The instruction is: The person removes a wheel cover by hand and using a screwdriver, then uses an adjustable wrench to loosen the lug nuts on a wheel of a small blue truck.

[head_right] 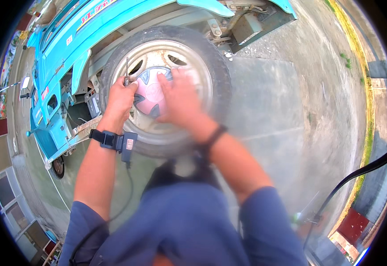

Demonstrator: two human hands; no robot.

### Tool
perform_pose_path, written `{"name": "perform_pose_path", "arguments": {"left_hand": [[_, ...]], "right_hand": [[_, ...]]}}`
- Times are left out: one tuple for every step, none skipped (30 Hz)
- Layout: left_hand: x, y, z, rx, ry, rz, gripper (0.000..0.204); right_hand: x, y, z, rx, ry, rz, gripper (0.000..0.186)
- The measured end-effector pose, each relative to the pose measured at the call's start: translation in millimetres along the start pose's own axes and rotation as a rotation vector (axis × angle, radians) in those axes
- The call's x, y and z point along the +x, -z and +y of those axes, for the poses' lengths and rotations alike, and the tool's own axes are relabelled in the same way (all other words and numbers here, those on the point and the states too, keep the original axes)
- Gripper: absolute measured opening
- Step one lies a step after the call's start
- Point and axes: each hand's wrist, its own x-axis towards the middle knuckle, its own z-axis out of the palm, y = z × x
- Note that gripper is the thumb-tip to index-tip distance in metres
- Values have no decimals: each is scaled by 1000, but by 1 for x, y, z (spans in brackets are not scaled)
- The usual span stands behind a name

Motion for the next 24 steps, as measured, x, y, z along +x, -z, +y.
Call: {"name": "perform_pose_path", "arguments": {"left_hand": [[2,2,0,-58,12,-5,22],[3,3,-1,-116,25,-10,21],[1,5,-4,-176,44,-6,21],[-10,7,14,-191,77,-16,21],[-14,5,23,-177,41,-55,22],[-15,5,34,-166,-7,-88,22],[-16,5,44,-155,-55,-119,23],[-29,8,49,-99,-48,-138,24],[-39,7,57,-93,-94,-153,24],[-55,5,61,-83,-119,-168,24],[-73,2,66,-72,-143,-182,25],[-91,1,71,24,-159,-167,25],[-107,2,65,92,-263,-154,25],[-121,4,55,161,-367,-139,25],[-134,3,47,235,-473,-132,26],[-146,3,39,277,-559,-144,27],[-156,3,32,318,-646,-156,28],[-164,2,27,362,-736,-166,29],[-168,3,23,380,-793,-165,30],[-171,4,19,398,-851,-165,30],[-175,5,14,415,-908,-163,31],[-178,4,10,426,-950,-174,33],[-182,3,6,438,-992,-186,34],[-186,2,4,454,-1034,-198,35]], "right_hand": [[0,0,0,4,2,3,117],[-1,1,1,8,6,6,117],[0,3,0,63,-2,23,117],[-3,7,0,116,-19,36,118],[-6,9,0,168,-35,50,118],[-7,11,1,196,-36,42,119],[-8,12,4,224,-36,34,120],[-9,15,6,252,-34,27,120],[-9,19,10,328,-9,67,122],[-17,19,12,416,10,90,123],[-25,19,13,503,28,114,124],[-30,26,10,505,45,106,121],[-38,32,4,522,23,66,119],[-48,37,-1,537,-1,26,117],[-61,40,-3,556,-31,-9,115],[-73,42,-2,614,-96,-72,120],[-85,43,0,646,-134,-102,114],[-98,43,3,679,-171,-130,108],[-108,44,4,710,-205,-158,102],[-117,45,4,913,-305,-204,94],[-126,44,5,1115,-405,-251,86],[-134,43,6,1316,-506,-297,78],[-142,43,9,1572,-572,-334,72],[-148,43,11,1833,-634,-371,67]]}}
